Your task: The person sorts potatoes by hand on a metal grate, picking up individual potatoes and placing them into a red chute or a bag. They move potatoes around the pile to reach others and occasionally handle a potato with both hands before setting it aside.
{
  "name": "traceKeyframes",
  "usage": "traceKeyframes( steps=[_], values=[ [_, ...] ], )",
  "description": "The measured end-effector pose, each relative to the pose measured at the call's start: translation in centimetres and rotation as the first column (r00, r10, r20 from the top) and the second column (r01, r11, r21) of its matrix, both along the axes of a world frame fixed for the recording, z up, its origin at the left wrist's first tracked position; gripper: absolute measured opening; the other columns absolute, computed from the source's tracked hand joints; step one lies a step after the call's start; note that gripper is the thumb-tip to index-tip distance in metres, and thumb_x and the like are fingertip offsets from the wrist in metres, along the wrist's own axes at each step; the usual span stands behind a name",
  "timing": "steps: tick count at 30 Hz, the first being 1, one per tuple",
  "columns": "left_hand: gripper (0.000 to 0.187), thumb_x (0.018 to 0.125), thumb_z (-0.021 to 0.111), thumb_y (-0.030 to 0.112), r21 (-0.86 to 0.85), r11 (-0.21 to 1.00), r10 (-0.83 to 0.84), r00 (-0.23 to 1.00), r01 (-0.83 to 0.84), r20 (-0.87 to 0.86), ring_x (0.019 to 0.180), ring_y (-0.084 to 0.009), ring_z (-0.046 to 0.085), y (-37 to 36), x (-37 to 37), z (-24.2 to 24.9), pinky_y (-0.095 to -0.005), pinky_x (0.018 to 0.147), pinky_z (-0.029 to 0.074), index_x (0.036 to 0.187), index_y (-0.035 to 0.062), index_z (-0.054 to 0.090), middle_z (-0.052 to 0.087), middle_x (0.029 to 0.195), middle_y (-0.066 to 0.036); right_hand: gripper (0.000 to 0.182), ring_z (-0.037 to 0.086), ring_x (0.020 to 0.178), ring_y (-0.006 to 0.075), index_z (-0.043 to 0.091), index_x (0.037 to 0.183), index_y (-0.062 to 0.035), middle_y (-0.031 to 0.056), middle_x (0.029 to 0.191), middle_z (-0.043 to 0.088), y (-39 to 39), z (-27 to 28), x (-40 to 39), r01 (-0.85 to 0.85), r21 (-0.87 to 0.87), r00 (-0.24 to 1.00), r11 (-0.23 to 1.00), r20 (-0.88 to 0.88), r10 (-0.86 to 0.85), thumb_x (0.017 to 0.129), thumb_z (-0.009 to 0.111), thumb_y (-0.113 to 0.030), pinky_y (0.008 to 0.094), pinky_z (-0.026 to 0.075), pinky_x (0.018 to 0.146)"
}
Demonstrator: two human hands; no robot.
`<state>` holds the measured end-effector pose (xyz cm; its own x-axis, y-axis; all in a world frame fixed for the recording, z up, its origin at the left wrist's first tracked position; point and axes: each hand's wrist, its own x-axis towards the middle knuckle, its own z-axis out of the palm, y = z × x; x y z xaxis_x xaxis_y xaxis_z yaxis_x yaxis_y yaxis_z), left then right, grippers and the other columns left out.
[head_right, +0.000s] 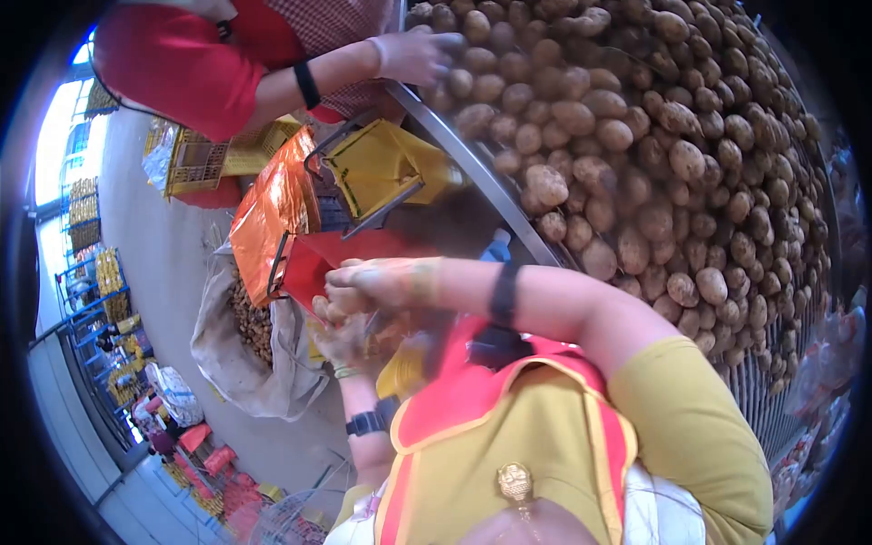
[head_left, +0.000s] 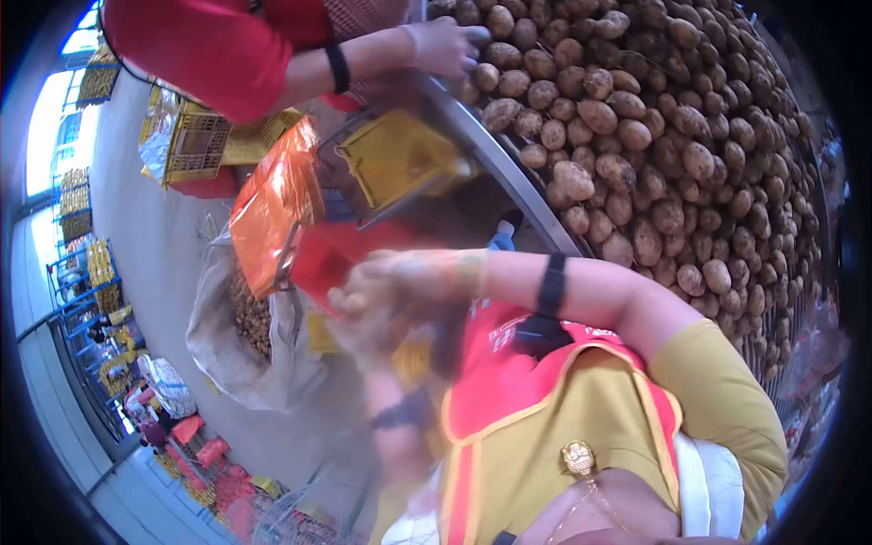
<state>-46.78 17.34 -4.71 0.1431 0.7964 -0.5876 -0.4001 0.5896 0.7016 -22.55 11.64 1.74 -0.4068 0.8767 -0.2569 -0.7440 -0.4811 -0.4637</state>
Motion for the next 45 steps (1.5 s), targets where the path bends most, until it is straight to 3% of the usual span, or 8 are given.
traceKeyframes(
  steps=[8,11,14,18,21,31,41,45],
  values=[
    [0.035,0.092,0.062,0.026,0.101,0.757,-0.31,0.492,0.645,-0.814,0.129,-0.0327,0.046,-2.4,6.1,-4.3,-0.0455,0.112,0.035,0.12,0.0033,0.062,0.051,0.137,-0.016,0.043,0.06,0.113,0.0229,0.059,0.128,-0.0029,0.0125,0.122,0.063,-15.0,-2.1,9.4,0.146,0.249,0.446,0.957,0.847,-0.288,0.101,0.048,-0.033,0.0339,0.049,0.094],
    [0.036,0.093,0.061,0.021,0.391,0.196,-0.27,0.433,0.899,-0.86,0.133,-0.0348,0.044,-6.7,18.7,-0.8,-0.0452,0.114,0.033,0.124,0.0013,0.062,0.049,0.142,-0.018,0.04,0.061,0.108,0.0217,0.065,0.119,-0.0015,0.0104,0.116,0.065,-22.6,-0.5,12.1,0.245,0.336,0.219,0.909,0.895,-0.39,0.1,0.049,-0.033,0.0343,0.049,0.093],
    [0.035,0.09,0.063,0.016,0.6,-0.532,-0.361,0.481,0.597,-0.799,0.135,-0.0381,0.043,-11.1,30.6,5.0,-0.0467,0.114,0.034,0.123,0.002,0.065,0.052,0.14,-0.02,0.034,0.062,0.095,0.0185,0.068,0.108,-0.0016,0.007,0.105,0.066,-28.5,2.6,11.4,0.618,0.286,0.257,0.732,0.807,-0.532,0.101,0.049,-0.029,0.0325,0.049,0.091],
    [0.031,0.085,0.065,0.014,0.507,-0.837,-0.391,0.423,0.207,-0.818,0.126,-0.0409,0.051,-18.7,39.8,8.9,-0.0494,0.106,0.043,0.115,0.0062,0.067,0.059,0.129,-0.018,0.037,0.063,0.091,0.0166,0.067,0.11,-0.001,0.0071,0.1,0.068,-37.3,3.9,7.6,0.886,0.128,0.175,0.447,0.799,-0.576,0.103,0.049,-0.032,0.0306,0.05,0.087],
    [0.034,0.083,0.067,0.017,0.517,-0.854,-0.477,0.311,0.061,-0.822,0.121,-0.0397,0.055,-27.6,43.4,10.1,-0.0497,0.102,0.046,0.116,0.0093,0.067,0.06,0.129,-0.016,0.035,0.063,0.086,0.0159,0.066,0.113,-0.0026,0.0048,0.101,0.067,-42.5,4.4,3.3,0.99,0.059,0.037,0.13,0.772,-0.634,0.102,0.052,-0.033,0.0294,0.05,0.082],
    [0.035,0.08,0.07,0.02,0.395,-0.919,-0.385,0.279,-0.022,-0.88,0.105,-0.0358,0.055,-30.2,44.7,6.1,-0.0471,0.09,0.049,0.115,0.0175,0.068,0.059,0.114,-0.011,0.026,0.061,0.109,0.0329,0.066,0.115,-0.0051,0.0143,0.114,0.064,-48.6,1.6,-2.0,0.855,0.471,-0.396,-0.22,0.864,0.311,0.09,0.062,-0.012,0.0403,0.049,0.094],
    [0.046,0.074,0.064,0.011,0.478,-0.874,-0.388,0.464,0.088,-0.796,0.075,-0.0319,0.056,-22.6,41.1,5.9,-0.0469,0.068,0.045,0.119,0.019,0.069,0.059,0.083,-0.005,0.05,0.05,0.127,0.0412,0.054,0.138,-0.0149,0.0176,0.14,0.052,-43.7,-0.1,19.0,0.777,0.464,-0.627,0.426,0.509,0.59,0.091,0.064,-0.027,0.0508,0.043,0.104],
    [0.029,0.076,0.066,0.007,0.395,-0.918,-0.371,0.301,0.022,-0.879,0.075,-0.0302,0.058,-21.0,39.6,4.4,-0.0442,0.066,0.049,0.099,0.0188,0.077,0.06,0.08,-0.005,0.057,0.054,0.117,0.0394,0.052,0.138,-0.0174,0.0132,0.127,0.057,-42.4,-2.1,19.3,0.86,0.309,-0.51,0.406,0.488,0.709,0.085,0.068,-0.031,0.0491,0.048,0.095]
  ],
)
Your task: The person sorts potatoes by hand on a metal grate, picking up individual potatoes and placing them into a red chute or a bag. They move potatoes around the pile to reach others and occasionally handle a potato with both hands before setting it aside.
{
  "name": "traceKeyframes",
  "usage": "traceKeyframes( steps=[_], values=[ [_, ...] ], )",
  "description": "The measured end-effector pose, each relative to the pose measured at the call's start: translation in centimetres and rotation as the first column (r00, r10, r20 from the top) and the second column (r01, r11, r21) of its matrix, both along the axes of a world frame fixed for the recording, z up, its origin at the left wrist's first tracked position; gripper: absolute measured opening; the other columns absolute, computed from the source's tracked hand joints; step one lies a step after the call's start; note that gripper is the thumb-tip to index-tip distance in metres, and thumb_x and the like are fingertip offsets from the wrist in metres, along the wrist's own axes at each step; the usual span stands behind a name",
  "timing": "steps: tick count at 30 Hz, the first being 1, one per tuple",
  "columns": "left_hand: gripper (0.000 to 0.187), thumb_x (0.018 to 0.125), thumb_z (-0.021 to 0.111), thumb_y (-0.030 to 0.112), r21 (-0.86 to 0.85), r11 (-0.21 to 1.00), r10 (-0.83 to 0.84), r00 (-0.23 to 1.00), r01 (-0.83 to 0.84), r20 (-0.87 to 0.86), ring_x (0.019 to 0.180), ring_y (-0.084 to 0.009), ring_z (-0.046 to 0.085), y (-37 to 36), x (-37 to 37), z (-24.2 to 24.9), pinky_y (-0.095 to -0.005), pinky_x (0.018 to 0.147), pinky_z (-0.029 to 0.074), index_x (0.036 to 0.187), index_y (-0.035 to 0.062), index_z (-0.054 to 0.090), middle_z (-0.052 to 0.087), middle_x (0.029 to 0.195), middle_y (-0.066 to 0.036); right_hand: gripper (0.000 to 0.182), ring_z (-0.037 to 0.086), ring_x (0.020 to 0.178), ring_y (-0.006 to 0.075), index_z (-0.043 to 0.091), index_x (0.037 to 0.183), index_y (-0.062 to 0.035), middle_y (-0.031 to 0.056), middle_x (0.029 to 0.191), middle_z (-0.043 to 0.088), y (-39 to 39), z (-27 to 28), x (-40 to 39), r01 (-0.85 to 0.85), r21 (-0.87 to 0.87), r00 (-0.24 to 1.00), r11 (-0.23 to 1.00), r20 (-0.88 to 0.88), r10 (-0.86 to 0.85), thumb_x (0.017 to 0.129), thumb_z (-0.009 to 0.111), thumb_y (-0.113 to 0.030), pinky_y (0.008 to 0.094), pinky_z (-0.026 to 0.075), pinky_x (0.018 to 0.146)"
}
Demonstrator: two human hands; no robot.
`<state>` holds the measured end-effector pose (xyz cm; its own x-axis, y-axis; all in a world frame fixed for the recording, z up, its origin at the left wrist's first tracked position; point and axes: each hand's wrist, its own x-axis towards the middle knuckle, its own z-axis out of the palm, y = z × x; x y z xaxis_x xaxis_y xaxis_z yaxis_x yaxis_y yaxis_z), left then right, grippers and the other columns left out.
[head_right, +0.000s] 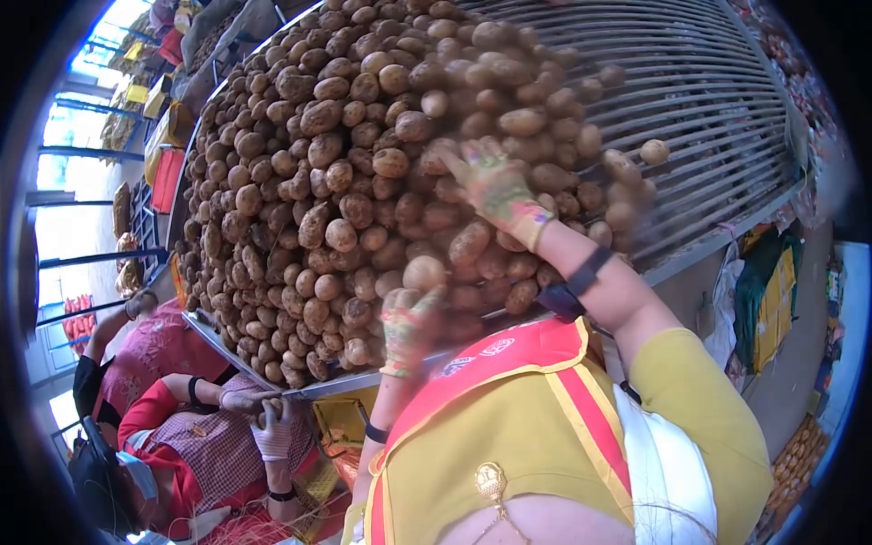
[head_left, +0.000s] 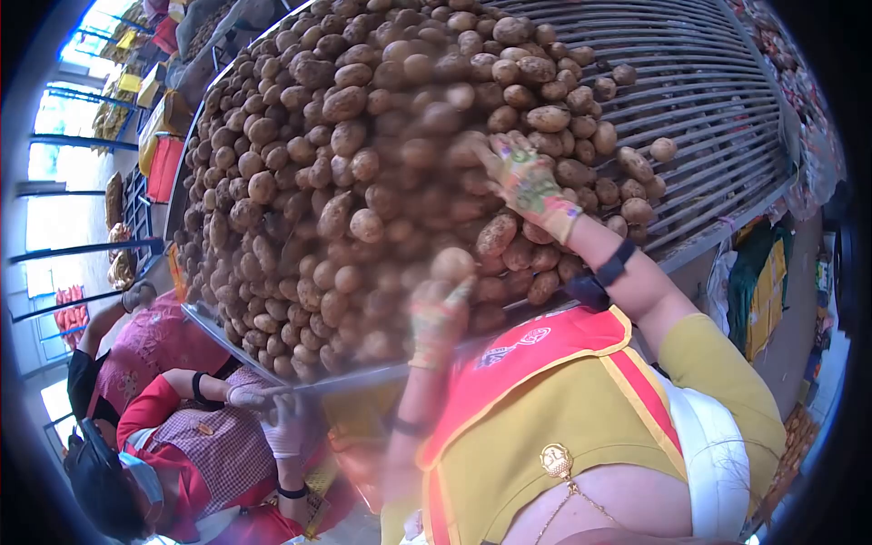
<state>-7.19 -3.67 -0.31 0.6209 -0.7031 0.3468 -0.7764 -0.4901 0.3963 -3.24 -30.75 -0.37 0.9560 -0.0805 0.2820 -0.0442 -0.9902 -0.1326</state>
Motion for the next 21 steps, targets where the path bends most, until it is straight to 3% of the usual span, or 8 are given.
traceKeyframes(
  steps=[3,4,7,9,15,18,21],
  values=[
    [0.027,0.075,0.068,0.007,-0.005,0.994,0.103,0.958,-0.108,-0.268,0.079,-0.0307,0.061,-0.1,-1.8,-1.1,-0.0439,0.07,0.051,0.097,0.0181,0.077,0.063,0.083,-0.005,0.051,0.054,0.113,0.0389,0.057,0.128,-0.0162,0.0122,0.12,0.058,-1.9,2.1,-2.3,-0.173,0.246,0.968,0.954,-0.138,0.211,0.081,0.07,-0.029,0.048,0.049,0.09],
    [0.025,0.075,0.069,0.009,0.073,0.993,0.109,0.931,-0.089,-0.348,0.086,-0.0317,0.063,-0.6,-1.2,0.4,-0.045,0.077,0.052,0.099,0.0154,0.075,0.066,0.093,-0.009,0.044,0.054,0.114,0.038,0.06,0.119,-0.0148,0.0127,0.12,0.058,-2.1,2.2,-3.7,-0.298,0.16,0.954,0.941,0.021,0.299,0.078,0.07,-0.025,0.0481,0.049,0.09],
    [0.034,0.076,0.069,0.011,-0.076,0.994,0.074,0.993,-0.082,-0.094,0.092,-0.0335,0.063,-2.3,2.4,2.1,-0.0465,0.082,0.051,0.11,0.0117,0.071,0.066,0.104,-0.014,0.048,0.058,0.113,0.0364,0.062,0.125,-0.0106,0.0128,0.121,0.063,-1.7,2.1,-7.4,-0.303,0.212,0.952,0.929,0.028,0.304,0.08,0.071,-0.024,0.0506,0.044,0.099],
    [0.044,0.082,0.068,0.02,-0.004,0.987,0.16,0.986,-0.16,-0.036,0.105,-0.0406,0.06,-3.9,5.6,2.5,-0.0484,0.084,0.052,0.125,0.0092,0.063,0.06,0.124,-0.019,0.045,0.059,0.11,0.0365,0.064,0.123,-0.0108,0.0121,0.118,0.064,-1.5,2.7,-9.0,-0.246,0.25,0.969,0.936,0.088,0.232,0.081,0.071,-0.025,0.0503,0.045,0.098],
    [0.051,0.082,0.069,0.027,0.27,0.921,0.316,0.944,-0.28,-0.097,0.104,-0.0393,0.061,-7.6,10.0,-0.7,-0.0482,0.088,0.051,0.129,0.0102,0.059,0.064,0.119,-0.016,0.035,0.06,0.105,0.0323,0.068,0.114,-0.0122,0.009,0.116,0.065,-4.6,2.8,-10.8,-0.115,0.219,0.988,0.969,0.123,0.09,0.08,0.07,-0.023,0.046,0.048,0.091],
    [0.053,0.08,0.071,0.027,0.245,0.918,0.366,0.902,-0.311,-0.228,0.104,-0.038,0.06,-7.6,9.5,0.5,-0.0482,0.088,0.05,0.128,0.0102,0.06,0.065,0.115,-0.016,0.031,0.062,0.098,0.0324,0.069,0.112,-0.0127,0.0085,0.108,0.065,-4.7,4.2,-9.1,-0.056,0.214,0.983,0.975,0.183,0.016,0.082,0.07,-0.021,0.0452,0.049,0.087],
    [0.053,0.077,0.073,0.025,0.026,0.953,0.3,0.928,-0.302,-0.223,0.105,-0.0375,0.06,-5.8,7.5,0.3,-0.0476,0.091,0.049,0.127,0.0096,0.061,0.065,0.115,-0.017,0.031,0.061,0.101,0.0327,0.069,0.112,-0.0117,0.0101,0.108,0.065,-2.6,4.5,-5.0,-0.211,0.272,0.967,0.939,0.197,0.16,0.081,0.07,-0.016,0.0438,0.048,0.089]
  ],
)
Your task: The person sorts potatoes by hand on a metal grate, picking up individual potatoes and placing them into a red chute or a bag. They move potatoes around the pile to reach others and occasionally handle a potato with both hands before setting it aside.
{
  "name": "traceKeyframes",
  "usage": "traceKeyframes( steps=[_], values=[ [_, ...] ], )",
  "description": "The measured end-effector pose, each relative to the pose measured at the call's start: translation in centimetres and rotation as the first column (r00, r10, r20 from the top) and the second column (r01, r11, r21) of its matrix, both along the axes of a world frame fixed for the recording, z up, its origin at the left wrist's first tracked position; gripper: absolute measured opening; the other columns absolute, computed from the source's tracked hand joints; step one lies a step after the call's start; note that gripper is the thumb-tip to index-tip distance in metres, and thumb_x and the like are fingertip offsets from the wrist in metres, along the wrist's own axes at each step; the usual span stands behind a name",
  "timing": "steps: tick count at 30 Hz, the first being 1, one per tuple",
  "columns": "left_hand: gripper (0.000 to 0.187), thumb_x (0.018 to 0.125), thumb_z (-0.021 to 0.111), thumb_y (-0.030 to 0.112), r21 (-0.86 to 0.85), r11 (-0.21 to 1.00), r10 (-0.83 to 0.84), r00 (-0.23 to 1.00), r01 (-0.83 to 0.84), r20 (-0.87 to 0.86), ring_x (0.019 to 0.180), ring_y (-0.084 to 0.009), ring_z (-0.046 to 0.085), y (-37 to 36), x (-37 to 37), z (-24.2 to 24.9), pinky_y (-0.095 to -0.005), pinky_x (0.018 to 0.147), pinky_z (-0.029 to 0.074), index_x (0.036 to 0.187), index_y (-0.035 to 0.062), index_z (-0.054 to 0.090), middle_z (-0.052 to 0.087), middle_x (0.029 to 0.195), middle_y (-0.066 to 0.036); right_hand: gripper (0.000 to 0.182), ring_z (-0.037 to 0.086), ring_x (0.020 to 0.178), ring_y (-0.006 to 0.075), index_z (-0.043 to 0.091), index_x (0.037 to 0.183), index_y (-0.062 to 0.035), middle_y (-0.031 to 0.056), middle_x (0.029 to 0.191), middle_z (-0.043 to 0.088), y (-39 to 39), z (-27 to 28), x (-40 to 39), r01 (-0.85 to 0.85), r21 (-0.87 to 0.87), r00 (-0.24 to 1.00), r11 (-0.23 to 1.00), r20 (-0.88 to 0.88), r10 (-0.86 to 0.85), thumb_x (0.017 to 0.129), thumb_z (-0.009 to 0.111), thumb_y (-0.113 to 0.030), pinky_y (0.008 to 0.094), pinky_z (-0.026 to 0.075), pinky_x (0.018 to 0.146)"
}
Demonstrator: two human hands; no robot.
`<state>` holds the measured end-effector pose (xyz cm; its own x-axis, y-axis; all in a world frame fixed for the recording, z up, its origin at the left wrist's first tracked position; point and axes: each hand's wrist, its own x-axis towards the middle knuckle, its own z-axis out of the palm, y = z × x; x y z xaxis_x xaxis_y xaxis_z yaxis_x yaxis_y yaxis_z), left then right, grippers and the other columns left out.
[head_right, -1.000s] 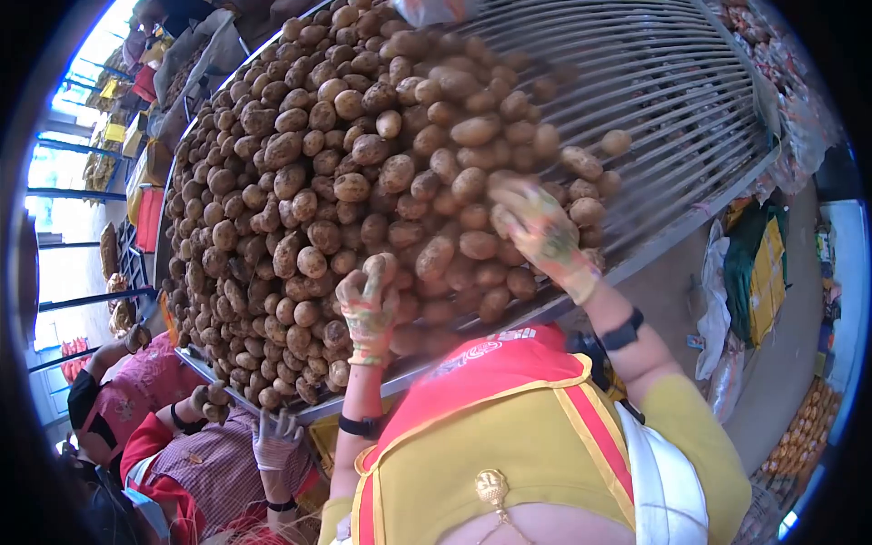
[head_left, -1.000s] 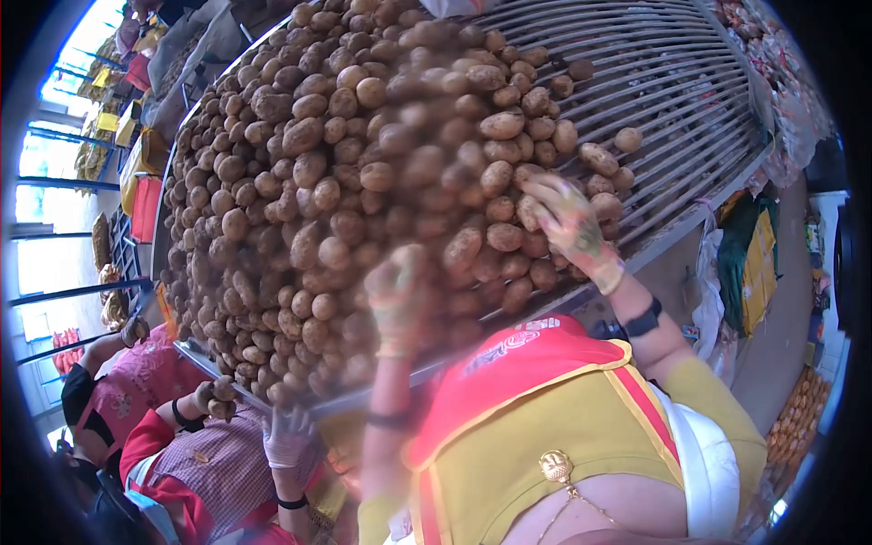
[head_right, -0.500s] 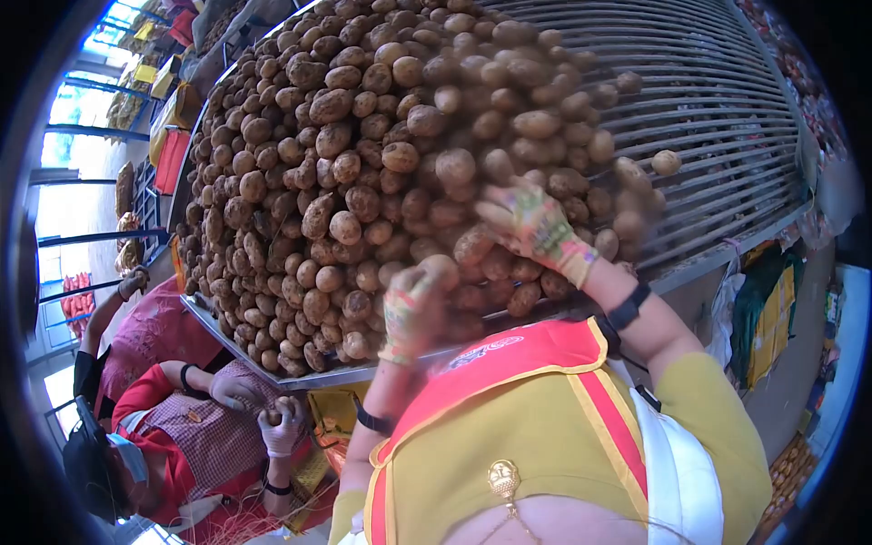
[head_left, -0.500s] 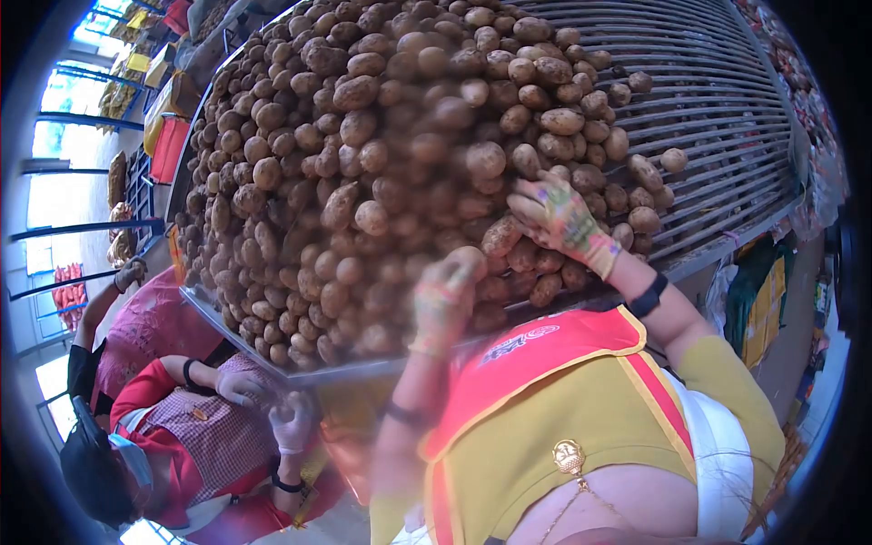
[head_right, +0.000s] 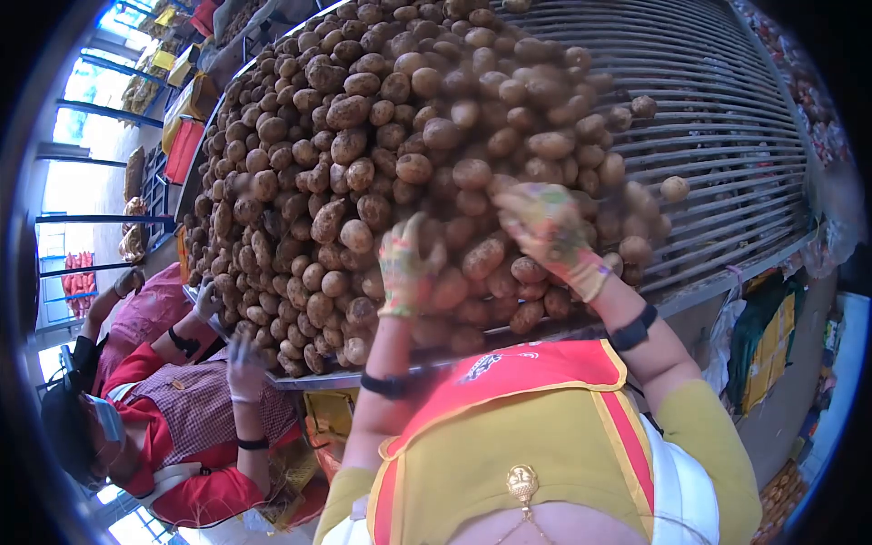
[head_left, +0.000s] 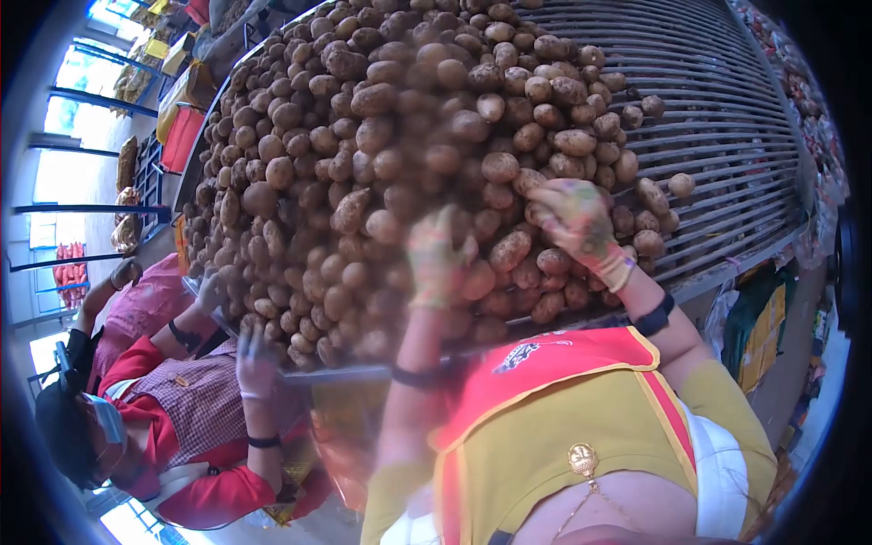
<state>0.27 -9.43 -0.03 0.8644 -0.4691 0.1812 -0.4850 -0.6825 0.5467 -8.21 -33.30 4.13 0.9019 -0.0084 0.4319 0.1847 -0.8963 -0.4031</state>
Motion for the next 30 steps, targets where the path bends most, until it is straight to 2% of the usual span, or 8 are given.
traceKeyframes(
  steps=[6,7,8,12,15,21,26,30],
  values=[
    [0.05,0.079,0.072,0.019,-0.113,0.991,0.074,0.996,-0.067,0.059,0.11,-0.0366,0.059,5.6,-3.5,-0.2,-0.0459,0.098,0.047,0.126,0.0057,0.062,0.064,0.116,-0.019,0.029,0.064,0.097,0.0285,0.066,0.11,-0.0141,0.0055,0.104,0.065,5.6,0.4,10.8,-0.165,-0.021,0.986,0.986,0.031,0.166,0.081,0.069,-0.02,0.0431,0.052,0.082],
    [0.051,0.082,0.069,0.017,-0.262,0.949,0.151,0.982,-0.177,-0.116,0.112,-0.0311,0.06,6.4,-3.9,0.1,-0.0423,0.099,0.048,0.13,0.0017,0.057,0.065,0.116,-0.016,0.029,0.064,0.098,0.0288,0.066,0.11,-0.014,0.0053,0.105,0.064,5.7,1.0,13.2,-0.14,0.0,0.989,0.99,0.054,0.14,0.082,0.068,-0.021,0.0428,0.052,0.082],
    [0.052,0.086,0.065,0.013,-0.5,0.697,0.126,0.774,-0.515,-0.621,0.114,-0.0253,0.059,6.4,-4.9,1.9,-0.039,0.099,0.049,0.134,-0.0009,0.052,0.064,0.116,-0.011,0.029,0.064,0.099,0.0291,0.066,0.11,-0.0139,0.0051,0.107,0.064,6.0,1.2,15.3,-0.114,0.023,0.991,0.993,0.073,0.113,0.083,0.068,-0.023,0.0425,0.052,0.083],
    [0.05,0.093,0.054,0.023,-0.662,0.423,-0.095,0.696,-0.619,-0.711,0.113,-0.0217,0.058,9.6,-4.1,1.5,-0.0384,0.101,0.048,0.137,0.0005,0.048,0.061,0.119,-0.011,0.057,0.048,0.131,0.0382,0.055,0.137,-0.0094,0.0236,0.141,0.051,9.1,-3.1,20.2,-0.179,-0.219,0.979,0.959,-0.135,0.152,0.089,0.065,-0.039,0.0489,0.038,0.109],
    [0.046,0.096,0.052,0.029,-0.699,0.297,-0.178,0.682,-0.65,-0.71,0.109,-0.0216,0.059,10.6,-2.8,0.2,-0.0404,0.1,0.048,0.133,0.0021,0.05,0.061,0.117,-0.01,0.06,0.05,0.13,0.0358,0.055,0.135,-0.005,0.0202,0.141,0.053,11.2,-1.0,17.9,-0.16,-0.147,0.943,0.976,-0.316,0.107,0.085,0.067,-0.035,0.0471,0.035,0.113],
    [0.028,0.101,0.052,0.028,-0.527,0.712,0.169,0.842,-0.464,-0.513,0.093,-0.0168,0.062,12.8,0.1,-3.3,-0.028,0.081,0.054,0.116,0.0041,0.056,0.063,0.109,-0.007,0.04,0.055,0.123,0.0329,0.067,0.113,-0.0107,0.013,0.132,0.06,8.6,-1.7,14.5,-0.36,-0.395,0.932,0.845,-0.102,0.349,0.074,0.067,-0.02,0.0491,0.036,0.112],
    [0.031,0.1,0.056,0.018,-0.541,0.577,0.011,0.668,-0.612,-0.744,0.091,-0.0126,0.064,8.9,2.7,5.0,-0.0229,0.08,0.053,0.126,0.0005,0.061,0.067,0.107,-0.008,0.024,0.06,0.116,0.033,0.07,0.101,-0.0164,0.0155,0.123,0.064,8.7,2.0,14.4,-0.393,-0.442,0.829,0.806,-0.551,0.102,0.077,0.065,-0.018,0.0481,0.04,0.105],
    [0.043,0.094,0.062,0.025,-0.186,0.974,0.066,0.95,-0.127,-0.305,0.105,-0.0263,0.067,8.6,3.3,3.2,-0.0344,0.087,0.053,0.134,0.0096,0.06,0.063,0.129,-0.015,0.023,0.063,0.099,0.0267,0.072,0.105,-0.016,0.0095,0.108,0.067,12.0,-2.7,14.1,-0.454,-0.876,0.855,0.163,-0.48,-0.196,0.084,0.065,-0.021,0.05,0.045,0.08]
  ],
)
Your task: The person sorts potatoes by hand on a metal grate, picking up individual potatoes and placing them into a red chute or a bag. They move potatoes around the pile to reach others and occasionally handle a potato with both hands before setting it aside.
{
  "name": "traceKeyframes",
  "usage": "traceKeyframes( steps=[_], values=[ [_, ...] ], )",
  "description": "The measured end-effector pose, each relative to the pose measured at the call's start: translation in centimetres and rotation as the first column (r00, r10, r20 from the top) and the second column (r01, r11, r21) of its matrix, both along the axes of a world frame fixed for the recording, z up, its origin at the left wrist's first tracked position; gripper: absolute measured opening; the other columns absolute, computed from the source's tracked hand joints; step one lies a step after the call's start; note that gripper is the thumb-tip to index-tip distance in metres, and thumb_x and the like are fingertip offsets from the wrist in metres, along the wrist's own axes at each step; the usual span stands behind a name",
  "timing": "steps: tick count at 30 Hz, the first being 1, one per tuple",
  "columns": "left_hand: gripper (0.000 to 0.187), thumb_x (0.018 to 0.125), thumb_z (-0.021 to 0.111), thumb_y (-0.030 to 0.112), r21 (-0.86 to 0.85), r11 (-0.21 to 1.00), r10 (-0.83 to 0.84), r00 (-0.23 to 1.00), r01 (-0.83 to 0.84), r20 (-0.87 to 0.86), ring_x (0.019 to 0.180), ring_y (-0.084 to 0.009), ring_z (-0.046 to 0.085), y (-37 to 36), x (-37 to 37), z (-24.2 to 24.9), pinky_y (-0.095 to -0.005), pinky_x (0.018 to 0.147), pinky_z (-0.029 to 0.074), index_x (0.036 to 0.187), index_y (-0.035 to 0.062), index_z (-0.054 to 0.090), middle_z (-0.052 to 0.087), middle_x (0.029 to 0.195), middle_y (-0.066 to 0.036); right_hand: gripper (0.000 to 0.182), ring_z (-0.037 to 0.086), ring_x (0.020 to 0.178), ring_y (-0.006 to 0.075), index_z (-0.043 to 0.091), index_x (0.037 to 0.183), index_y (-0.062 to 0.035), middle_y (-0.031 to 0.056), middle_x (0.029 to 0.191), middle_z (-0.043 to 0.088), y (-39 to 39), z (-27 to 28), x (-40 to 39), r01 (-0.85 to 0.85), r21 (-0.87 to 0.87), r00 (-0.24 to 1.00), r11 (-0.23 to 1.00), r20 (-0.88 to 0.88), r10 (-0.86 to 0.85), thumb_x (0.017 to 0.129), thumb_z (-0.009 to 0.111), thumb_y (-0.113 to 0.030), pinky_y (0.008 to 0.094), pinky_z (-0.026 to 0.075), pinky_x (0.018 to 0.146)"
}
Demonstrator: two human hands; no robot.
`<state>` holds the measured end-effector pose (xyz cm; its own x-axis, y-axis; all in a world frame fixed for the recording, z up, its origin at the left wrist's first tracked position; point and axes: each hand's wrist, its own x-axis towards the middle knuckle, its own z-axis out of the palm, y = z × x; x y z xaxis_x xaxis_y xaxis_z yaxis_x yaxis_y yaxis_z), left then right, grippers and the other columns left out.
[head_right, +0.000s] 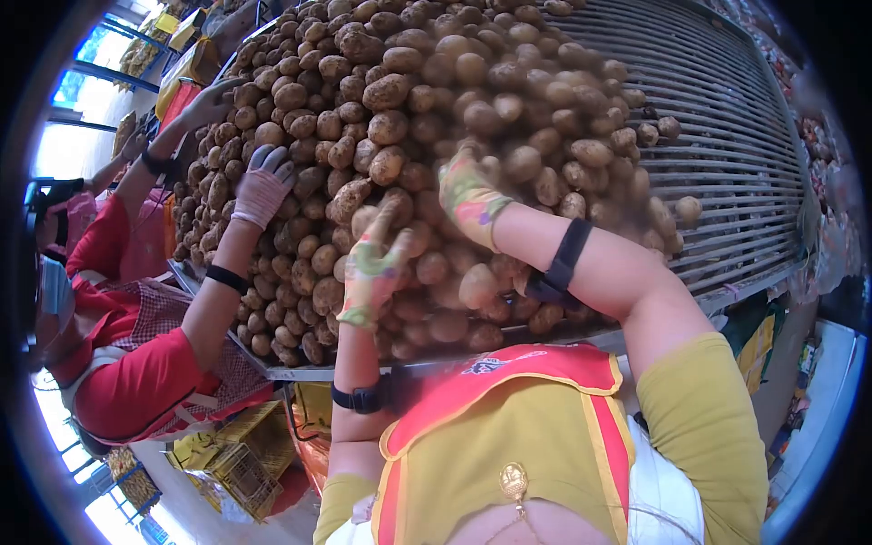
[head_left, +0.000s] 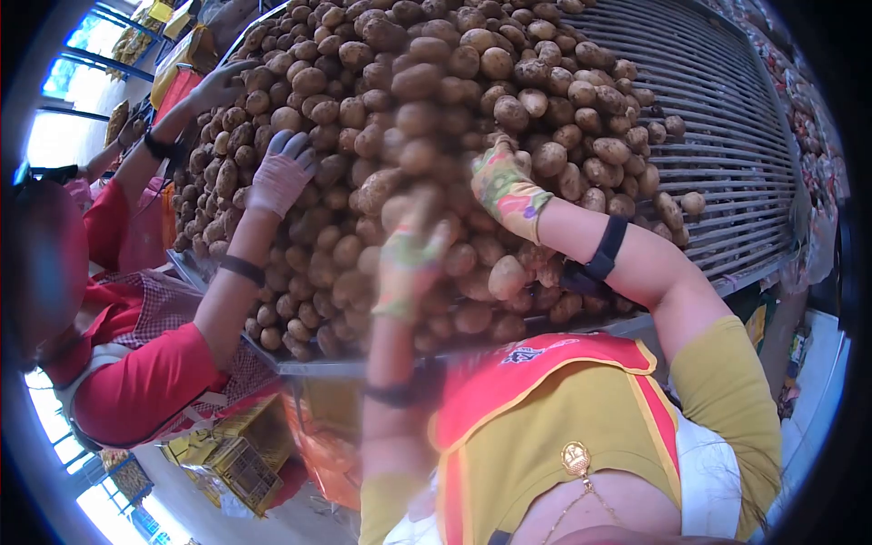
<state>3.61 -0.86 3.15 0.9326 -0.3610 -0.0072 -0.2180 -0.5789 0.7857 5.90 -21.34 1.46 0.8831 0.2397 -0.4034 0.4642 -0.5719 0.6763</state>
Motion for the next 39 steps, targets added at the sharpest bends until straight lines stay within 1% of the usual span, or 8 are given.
traceKeyframes(
  steps=[4,16,23,27,30,34,37,39],
  values=[
    [0.041,0.09,0.065,0.024,0.341,0.919,0.114,0.96,-0.2,0.256,0.113,-0.0348,0.064,1.3,0.0,0.2,-0.0422,0.093,0.053,0.129,0.0144,0.064,0.059,0.137,-0.013,0.025,0.061,0.103,0.026,0.072,0.108,-0.0143,0.0074,0.11,0.067,1.6,3.4,-1.6,0.069,0.057,0.985,0.996,-0.16,-0.059,0.087,0.066,-0.026,0.0517,0.045,0.081],
    [0.031,0.09,0.063,0.025,0.121,0.989,-0.1,0.987,0.084,0.129,0.099,-0.0323,0.067,-0.5,-7.8,0.1,-0.0416,0.082,0.055,0.119,0.0162,0.066,0.065,0.116,-0.012,0.038,0.063,0.107,0.0291,0.074,0.106,-0.0183,0.0128,0.113,0.067,-0.5,2.0,-1.0,0.099,0.397,0.976,0.912,-0.216,-0.012,0.083,0.068,-0.048,0.0501,0.043,0.085],
    [0.032,0.091,0.064,0.025,0.146,0.989,0.024,0.998,-0.015,-0.065,0.108,-0.0339,0.064,-0.9,-10.2,0.0,-0.043,0.092,0.051,0.12,0.0132,0.066,0.064,0.121,-0.013,0.035,0.066,0.098,0.0314,0.073,0.096,-0.0178,0.0128,0.106,0.067,-1.6,2.2,-2.6,0.19,0.62,0.97,0.761,-0.239,-0.048,0.076,0.071,-0.046,0.049,0.043,0.088],
    [0.034,0.094,0.062,0.026,0.041,0.98,0.181,0.956,-0.196,0.232,0.112,-0.0321,0.063,1.7,-9.5,-2.5,-0.0416,0.096,0.05,0.123,0.0086,0.065,0.064,0.124,-0.015,0.04,0.065,0.105,0.0302,0.071,0.099,-0.0191,0.012,0.118,0.063,-1.9,2.8,-5.6,0.295,0.562,0.93,0.772,-0.355,-0.097,0.069,0.078,-0.044,0.0465,0.042,0.095],
    [0.034,0.095,0.062,0.026,-0.022,0.971,0.237,0.972,-0.237,-0.008,0.114,-0.0314,0.063,3.7,-9.5,-0.1,-0.0412,0.099,0.048,0.123,0.0064,0.065,0.065,0.125,-0.015,0.044,0.06,0.113,0.0306,0.07,0.102,-0.0182,0.0134,0.127,0.059,-2.7,4.2,-8.0,0.191,0.668,0.966,0.72,-0.257,-0.018,0.066,0.082,-0.04,0.047,0.038,0.104],
    [0.038,0.096,0.063,0.025,0.018,0.952,0.306,0.947,-0.306,-0.098,0.114,-0.0274,0.064,6.7,-8.8,-0.5,-0.0373,0.098,0.048,0.126,0.0014,0.064,0.067,0.12,-0.018,0.04,0.057,0.117,0.033,0.068,0.095,-0.015,0.0096,0.124,0.059,-5.7,4.6,-10.6,-0.115,0.848,0.993,0.518,0.098,0.059,0.059,0.082,-0.029,0.0523,0.037,0.105],
    [0.035,0.095,0.063,0.024,0.137,0.929,0.333,0.938,-0.345,0.099,0.111,-0.0299,0.064,7.9,-6.4,-0.1,-0.0384,0.095,0.049,0.123,0.0027,0.065,0.067,0.119,-0.017,0.031,0.059,0.112,0.0337,0.065,0.095,-0.0099,0.0142,0.121,0.061,-10.3,4.2,-11.1,-0.132,0.894,0.936,0.428,0.254,-0.242,0.068,0.075,-0.021,0.0438,0.05,0.092],
    [0.033,0.094,0.062,0.024,0.207,0.899,0.338,0.912,-0.385,0.231,0.109,-0.0316,0.065,8.5,-4.6,0.4,-0.0392,0.094,0.05,0.121,0.0035,0.066,0.068,0.118,-0.016,0.034,0.063,0.108,0.0313,0.064,0.105,-0.0057,0.0139,0.125,0.06,-13.5,4.8,-11.9,-0.11,0.992,0.866,0.058,0.124,-0.484,0.071,0.071,-0.011,0.037,0.052,0.09]
  ],
)
